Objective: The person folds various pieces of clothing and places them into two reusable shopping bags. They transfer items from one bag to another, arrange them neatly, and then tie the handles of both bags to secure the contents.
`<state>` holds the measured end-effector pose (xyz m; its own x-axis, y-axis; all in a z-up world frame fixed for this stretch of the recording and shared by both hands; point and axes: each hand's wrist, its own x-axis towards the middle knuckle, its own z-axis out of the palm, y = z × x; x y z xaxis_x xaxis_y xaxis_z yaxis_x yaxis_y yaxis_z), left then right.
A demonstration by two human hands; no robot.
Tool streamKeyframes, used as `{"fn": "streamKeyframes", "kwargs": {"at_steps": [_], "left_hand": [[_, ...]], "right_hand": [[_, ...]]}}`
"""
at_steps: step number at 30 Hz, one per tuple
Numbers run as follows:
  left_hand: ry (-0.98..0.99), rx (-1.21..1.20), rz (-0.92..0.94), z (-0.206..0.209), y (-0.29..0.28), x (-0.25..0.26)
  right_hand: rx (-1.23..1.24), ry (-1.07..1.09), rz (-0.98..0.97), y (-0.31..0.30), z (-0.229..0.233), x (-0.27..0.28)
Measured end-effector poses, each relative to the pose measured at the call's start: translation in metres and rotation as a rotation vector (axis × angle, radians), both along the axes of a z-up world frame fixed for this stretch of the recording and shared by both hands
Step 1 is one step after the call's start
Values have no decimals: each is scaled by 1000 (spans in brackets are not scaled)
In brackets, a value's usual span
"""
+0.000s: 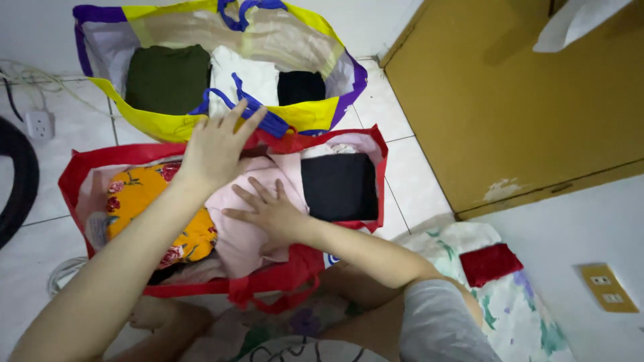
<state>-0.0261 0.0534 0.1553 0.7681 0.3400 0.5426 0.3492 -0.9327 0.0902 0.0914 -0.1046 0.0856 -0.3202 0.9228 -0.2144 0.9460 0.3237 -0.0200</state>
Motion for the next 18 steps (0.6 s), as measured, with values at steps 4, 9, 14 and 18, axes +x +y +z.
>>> {"fn": "streamKeyframes", "kwargs": {"at_steps": [4,9,14,18], "left_hand": [[719,-165,26,-122,35,22],[728,-392,-37,-59,6,10],[449,-582,-27,8,51,34],[417,-427,214,3,85,46]], "right_hand": [[-145,300,154,12,31,38],[-134,958,17,67,83,124],[389,937,-506,181,37,184],[109,340,-416,200,2,186]]}}
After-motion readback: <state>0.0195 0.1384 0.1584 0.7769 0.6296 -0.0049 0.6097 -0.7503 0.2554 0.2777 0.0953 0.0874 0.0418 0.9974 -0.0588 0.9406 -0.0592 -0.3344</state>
